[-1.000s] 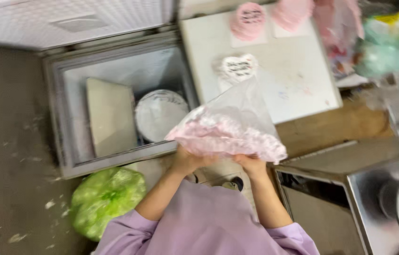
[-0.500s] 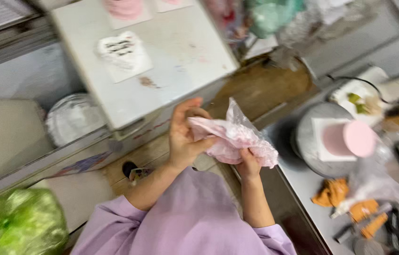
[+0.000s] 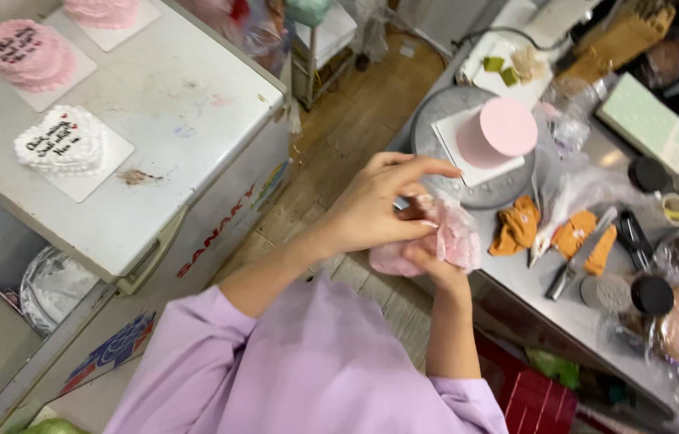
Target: The person scoops white frosting from a container inside a freezer into a plastic bag, then squeezes and massages the bag to move the frosting toward the tip.
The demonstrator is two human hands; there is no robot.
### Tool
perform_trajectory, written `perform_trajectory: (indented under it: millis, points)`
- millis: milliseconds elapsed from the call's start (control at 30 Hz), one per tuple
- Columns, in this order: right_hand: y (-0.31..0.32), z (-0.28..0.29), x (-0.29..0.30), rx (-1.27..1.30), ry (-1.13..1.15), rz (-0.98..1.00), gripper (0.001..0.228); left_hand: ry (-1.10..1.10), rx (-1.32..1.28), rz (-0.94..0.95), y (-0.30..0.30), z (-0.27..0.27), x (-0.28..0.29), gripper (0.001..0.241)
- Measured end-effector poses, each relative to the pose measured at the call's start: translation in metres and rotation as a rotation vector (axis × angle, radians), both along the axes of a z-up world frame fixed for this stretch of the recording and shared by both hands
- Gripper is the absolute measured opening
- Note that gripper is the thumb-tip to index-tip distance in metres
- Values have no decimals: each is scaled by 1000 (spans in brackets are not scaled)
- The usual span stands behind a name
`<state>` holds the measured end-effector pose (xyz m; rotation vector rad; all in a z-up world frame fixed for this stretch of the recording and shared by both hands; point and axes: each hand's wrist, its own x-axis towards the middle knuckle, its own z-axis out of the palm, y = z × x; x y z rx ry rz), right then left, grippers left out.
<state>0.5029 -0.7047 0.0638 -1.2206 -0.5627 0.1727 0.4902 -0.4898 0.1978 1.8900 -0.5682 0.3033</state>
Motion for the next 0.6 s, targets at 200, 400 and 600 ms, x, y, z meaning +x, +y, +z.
perform_trajectory:
  millis: [200,400,600]
  points:
    - [7,-28,15,114,110,-200,59,-31,36,-42,-37,-5,15,69]
    - [-24,-38,34,444,-107,-163,53,28,-250,68,13,-35,2,52]
    - [-59,-22,53,913,-54,-17,59,202,-368,284,72,-67,-32,22]
